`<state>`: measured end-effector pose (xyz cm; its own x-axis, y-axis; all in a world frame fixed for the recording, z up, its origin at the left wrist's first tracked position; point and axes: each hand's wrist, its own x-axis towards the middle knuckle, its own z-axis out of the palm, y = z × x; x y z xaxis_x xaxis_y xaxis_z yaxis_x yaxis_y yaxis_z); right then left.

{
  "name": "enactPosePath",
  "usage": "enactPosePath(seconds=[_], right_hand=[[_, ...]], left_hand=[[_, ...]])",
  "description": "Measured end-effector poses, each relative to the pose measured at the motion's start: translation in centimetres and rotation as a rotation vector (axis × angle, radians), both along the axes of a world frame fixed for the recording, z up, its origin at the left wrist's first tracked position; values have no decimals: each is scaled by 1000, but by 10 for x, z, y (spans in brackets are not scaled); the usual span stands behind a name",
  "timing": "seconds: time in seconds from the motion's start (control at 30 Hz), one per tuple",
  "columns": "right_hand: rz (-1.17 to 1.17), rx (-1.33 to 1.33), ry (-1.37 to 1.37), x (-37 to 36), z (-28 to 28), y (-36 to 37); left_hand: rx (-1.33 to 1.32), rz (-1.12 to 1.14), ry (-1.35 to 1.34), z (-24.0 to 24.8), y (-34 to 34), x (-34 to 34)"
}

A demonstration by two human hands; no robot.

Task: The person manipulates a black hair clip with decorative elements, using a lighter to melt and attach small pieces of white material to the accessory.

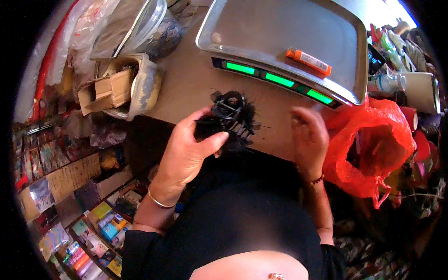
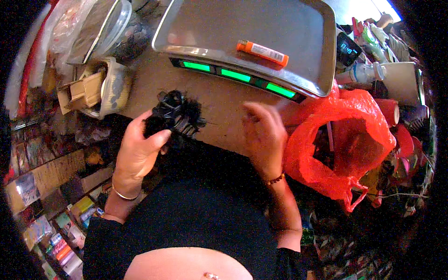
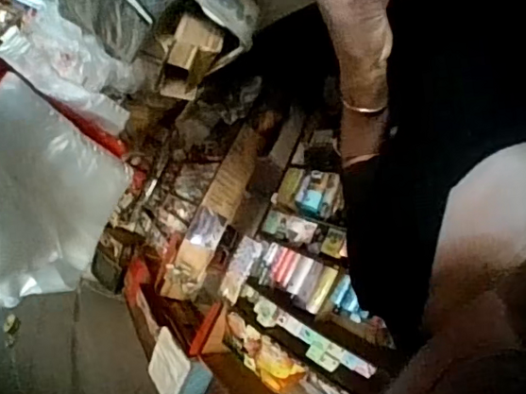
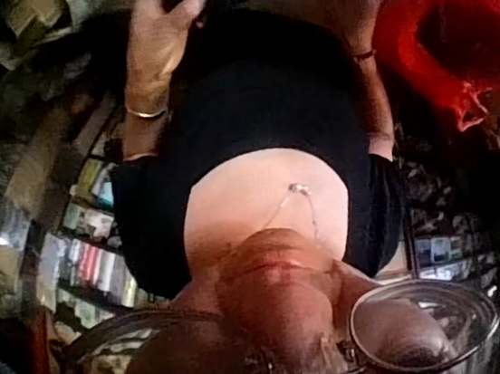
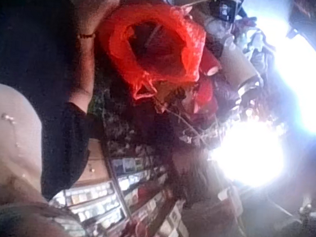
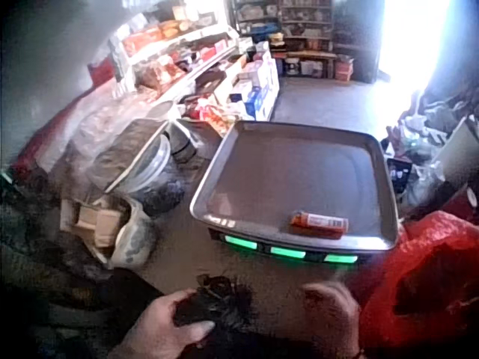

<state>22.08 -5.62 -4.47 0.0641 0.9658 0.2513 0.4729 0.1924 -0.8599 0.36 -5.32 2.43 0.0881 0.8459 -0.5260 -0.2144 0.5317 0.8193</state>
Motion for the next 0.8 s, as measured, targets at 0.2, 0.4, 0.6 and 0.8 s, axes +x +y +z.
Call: enactPosePath(seconds=[0.2, 0.4, 0.6, 0.8], right_hand=[[-190, 406, -429, 8, 37, 64], [52, 111, -631, 15, 48, 99], [36, 330, -521, 3, 52, 90], [294, -167, -99, -14, 40, 13]], left_hand=[[88, -24, -30, -6, 6, -12], [84, 42, 3, -13, 7, -32], [100, 52, 27, -18, 4, -39], [44, 37, 82, -29, -5, -45]])
